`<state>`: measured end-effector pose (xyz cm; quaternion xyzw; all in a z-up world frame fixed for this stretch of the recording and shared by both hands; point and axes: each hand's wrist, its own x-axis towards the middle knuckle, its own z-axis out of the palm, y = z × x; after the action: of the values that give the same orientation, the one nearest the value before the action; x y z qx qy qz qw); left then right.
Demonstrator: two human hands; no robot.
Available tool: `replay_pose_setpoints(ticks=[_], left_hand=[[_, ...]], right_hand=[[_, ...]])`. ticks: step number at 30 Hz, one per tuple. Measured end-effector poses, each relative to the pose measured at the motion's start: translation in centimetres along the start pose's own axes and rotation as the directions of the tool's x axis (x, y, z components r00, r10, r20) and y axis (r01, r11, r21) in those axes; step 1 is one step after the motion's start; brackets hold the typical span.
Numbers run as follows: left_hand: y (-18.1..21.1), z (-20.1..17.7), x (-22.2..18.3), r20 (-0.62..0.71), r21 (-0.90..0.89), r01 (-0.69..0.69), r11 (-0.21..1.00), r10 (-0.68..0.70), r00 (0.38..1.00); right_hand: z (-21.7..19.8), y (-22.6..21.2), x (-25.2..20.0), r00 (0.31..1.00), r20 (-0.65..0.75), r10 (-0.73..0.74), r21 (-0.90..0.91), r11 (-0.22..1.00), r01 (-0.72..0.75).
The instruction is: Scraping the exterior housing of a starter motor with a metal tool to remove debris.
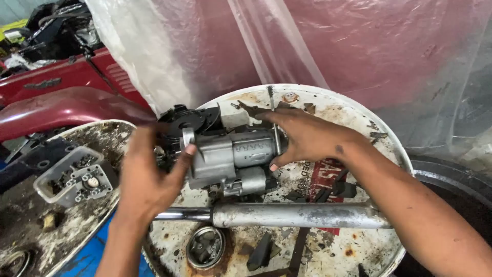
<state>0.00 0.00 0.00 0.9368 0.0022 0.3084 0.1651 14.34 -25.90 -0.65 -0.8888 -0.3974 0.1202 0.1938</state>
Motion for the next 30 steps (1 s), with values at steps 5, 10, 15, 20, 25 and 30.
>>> replay_pose_setpoints(ticks=[5, 10, 15, 20, 25, 30], left_hand=[[-2.2, 4.1, -0.9, -0.102, -0.057, -0.15, 0.987, 0.144, 0.984], [-3.1, 6.7, -0.4, -0.262, -0.065, -0.152, 0.986, 0.131, 0.956], [-2.2, 6.7, 0.3, -0.431, -0.179, -0.224, 0.958, 0.128, 0.893], [0.8, 5.2, 2.0, -0.43, -0.193, -0.27, 0.943, 0.166, 0.888], [0.8, 5.0, 4.4, -0.401, -0.16, -0.312, 0.937, 0.227, 0.888], [0.0, 5.8, 6.5, -0.358, -0.24, -0.293, 0.926, 0.196, 0.913]], right_hand=[[-0.9, -2.0, -0.7, 0.994, -0.08, -0.078, 0.006, 0.997, 0.079], [-0.8, -2.2, -0.8, 0.987, -0.111, -0.12, -0.044, 0.992, 0.116], [-0.6, -1.6, -0.9, 0.979, -0.144, -0.142, -0.017, 0.99, 0.141], [-0.4, -0.3, -0.5, 0.977, -0.147, -0.154, 0.015, 0.987, 0.158], [-0.7, 0.0, -0.4, 0.969, -0.187, -0.16, 0.014, 0.986, 0.166], [-0.3, 1.6, 1.0, 0.967, -0.202, -0.156, 0.07, 0.982, 0.173]])
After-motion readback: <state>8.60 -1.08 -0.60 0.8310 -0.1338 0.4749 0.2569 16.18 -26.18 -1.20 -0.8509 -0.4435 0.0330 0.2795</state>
